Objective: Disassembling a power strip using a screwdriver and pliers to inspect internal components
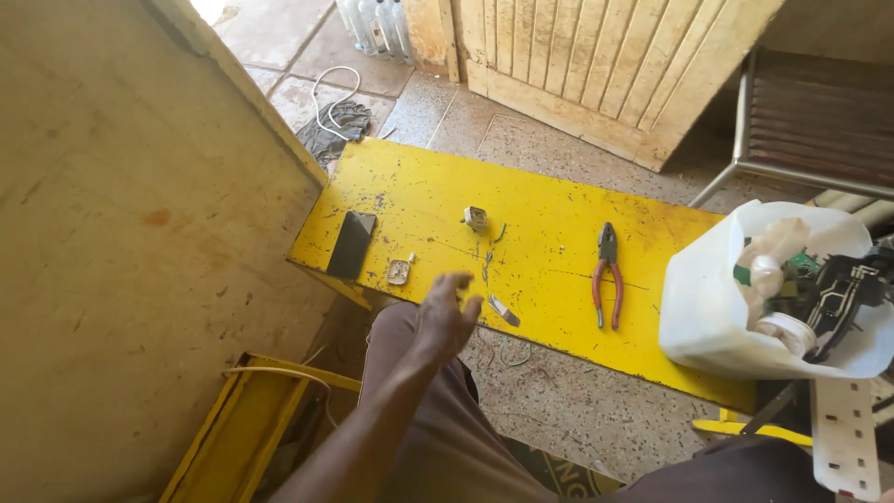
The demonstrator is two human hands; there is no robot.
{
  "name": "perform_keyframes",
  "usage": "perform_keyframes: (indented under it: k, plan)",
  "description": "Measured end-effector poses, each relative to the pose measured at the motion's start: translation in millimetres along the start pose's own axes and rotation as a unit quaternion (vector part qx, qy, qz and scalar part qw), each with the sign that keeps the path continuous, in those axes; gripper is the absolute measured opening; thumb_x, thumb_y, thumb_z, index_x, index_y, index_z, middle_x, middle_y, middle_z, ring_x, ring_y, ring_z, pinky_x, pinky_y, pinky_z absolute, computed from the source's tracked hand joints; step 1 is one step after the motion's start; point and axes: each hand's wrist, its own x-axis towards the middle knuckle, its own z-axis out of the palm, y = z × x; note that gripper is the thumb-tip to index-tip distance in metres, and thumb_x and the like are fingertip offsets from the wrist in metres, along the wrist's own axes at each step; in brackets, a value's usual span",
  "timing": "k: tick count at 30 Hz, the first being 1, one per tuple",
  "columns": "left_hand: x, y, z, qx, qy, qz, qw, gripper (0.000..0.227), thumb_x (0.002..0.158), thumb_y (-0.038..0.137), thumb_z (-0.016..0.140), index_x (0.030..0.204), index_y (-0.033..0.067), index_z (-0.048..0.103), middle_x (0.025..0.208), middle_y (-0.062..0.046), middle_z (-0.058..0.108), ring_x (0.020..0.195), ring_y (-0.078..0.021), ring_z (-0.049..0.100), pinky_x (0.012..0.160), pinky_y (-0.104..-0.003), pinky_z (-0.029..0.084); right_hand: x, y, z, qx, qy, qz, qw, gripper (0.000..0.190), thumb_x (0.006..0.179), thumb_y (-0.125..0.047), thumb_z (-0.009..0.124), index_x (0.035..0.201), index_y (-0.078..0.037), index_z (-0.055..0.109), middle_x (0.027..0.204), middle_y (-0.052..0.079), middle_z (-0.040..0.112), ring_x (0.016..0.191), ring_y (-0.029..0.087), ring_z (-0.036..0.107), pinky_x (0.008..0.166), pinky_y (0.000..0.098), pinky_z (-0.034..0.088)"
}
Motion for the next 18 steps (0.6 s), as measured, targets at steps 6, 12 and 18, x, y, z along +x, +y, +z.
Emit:
perform_keyframes:
  k: [6,12,18]
  plan:
    - [130,-9,4,0.17,0.057,0.183,0.967,0.06,0.094,0.008,0.07,0.152,0.0072,0.052,0.149,-0.017,0.055,0.131,-0.0331,0.057,0.109,-0.047,0.052,-183,-220,155,-0.183,0.107,-0.061,0.975,0.024,0.114,-0.029,0.075,0.104,-0.008,0.074,0.092,0.006,0.069,0.087,0.022,0.062,0.083,0.0352,0.05]
    - [168,-11,7,0.2,-0.006,0.136,0.97,0.051,0.101,0.018,0.065,0.151,0.0113,0.058,0.136,-0.016,0.064,0.121,-0.0329,0.063,0.103,-0.049,0.056,-263,-398,181,-0.304,-0.041,0.117,0.944,0.034,0.092,-0.055,0.071,0.094,-0.025,0.087,0.078,-0.005,0.077,0.076,0.016,0.071,0.077,0.0306,0.05]
    - [119,0,0,0.032,0.045,0.079,0.995,0.051,0.1,0.028,0.071,0.147,0.0118,0.058,0.134,-0.012,0.066,0.113,-0.0259,0.069,0.096,-0.047,0.061,-253,-428,255,-0.202,-0.045,0.11,0.972,0.033,0.095,-0.049,0.066,0.108,-0.029,0.088,0.073,-0.002,0.069,0.07,0.016,0.061,0.064,0.0299,0.046]
